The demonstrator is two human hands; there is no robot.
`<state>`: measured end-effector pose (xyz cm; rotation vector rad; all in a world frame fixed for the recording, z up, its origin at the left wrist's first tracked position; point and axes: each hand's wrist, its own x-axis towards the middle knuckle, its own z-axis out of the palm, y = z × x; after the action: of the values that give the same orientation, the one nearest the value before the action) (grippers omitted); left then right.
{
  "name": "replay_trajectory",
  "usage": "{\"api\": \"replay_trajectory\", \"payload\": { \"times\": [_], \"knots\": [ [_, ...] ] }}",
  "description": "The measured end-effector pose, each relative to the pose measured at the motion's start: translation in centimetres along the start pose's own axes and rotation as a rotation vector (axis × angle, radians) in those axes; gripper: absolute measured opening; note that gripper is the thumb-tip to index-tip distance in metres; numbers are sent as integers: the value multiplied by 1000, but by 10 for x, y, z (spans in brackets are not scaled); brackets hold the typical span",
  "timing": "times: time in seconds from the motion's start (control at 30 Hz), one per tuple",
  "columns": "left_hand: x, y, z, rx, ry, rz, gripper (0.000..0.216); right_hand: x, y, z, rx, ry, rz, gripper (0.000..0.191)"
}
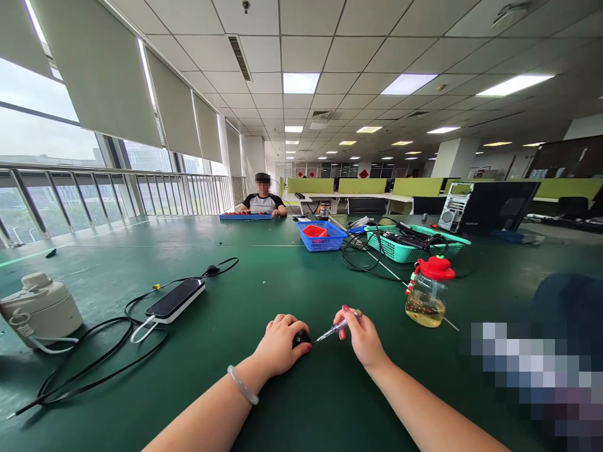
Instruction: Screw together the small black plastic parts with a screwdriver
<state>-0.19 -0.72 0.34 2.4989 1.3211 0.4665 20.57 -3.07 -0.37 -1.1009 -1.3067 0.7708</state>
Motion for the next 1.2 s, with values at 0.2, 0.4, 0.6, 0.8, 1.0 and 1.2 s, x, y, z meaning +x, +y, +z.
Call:
{"api": "replay_trajectory", "payload": {
  "times": [0.2, 0.4, 0.6, 0.8, 1.0, 1.2],
  "knots": [
    [5, -3, 3, -22, 16, 25, 27, 1, 0, 0, -1, -9, -8, 59],
    [6, -2, 3, -33, 23, 17, 28, 1, 0, -2, -1, 3, -14, 58],
    [5, 1, 1, -45, 30, 13, 25, 1, 2, -2, 7, 7, -29, 57],
    [6, 5, 5, 3, 37, -24, 28, 0, 1, -2, -12, 10, -39, 58],
    [8, 12, 10, 21, 104, -94, 27, 0, 2, -2, 4, 4, -60, 56],
    [1, 15, 8, 14, 97, -87, 24, 0, 1, 0, 59, -13, -56, 56]
  ]
}}
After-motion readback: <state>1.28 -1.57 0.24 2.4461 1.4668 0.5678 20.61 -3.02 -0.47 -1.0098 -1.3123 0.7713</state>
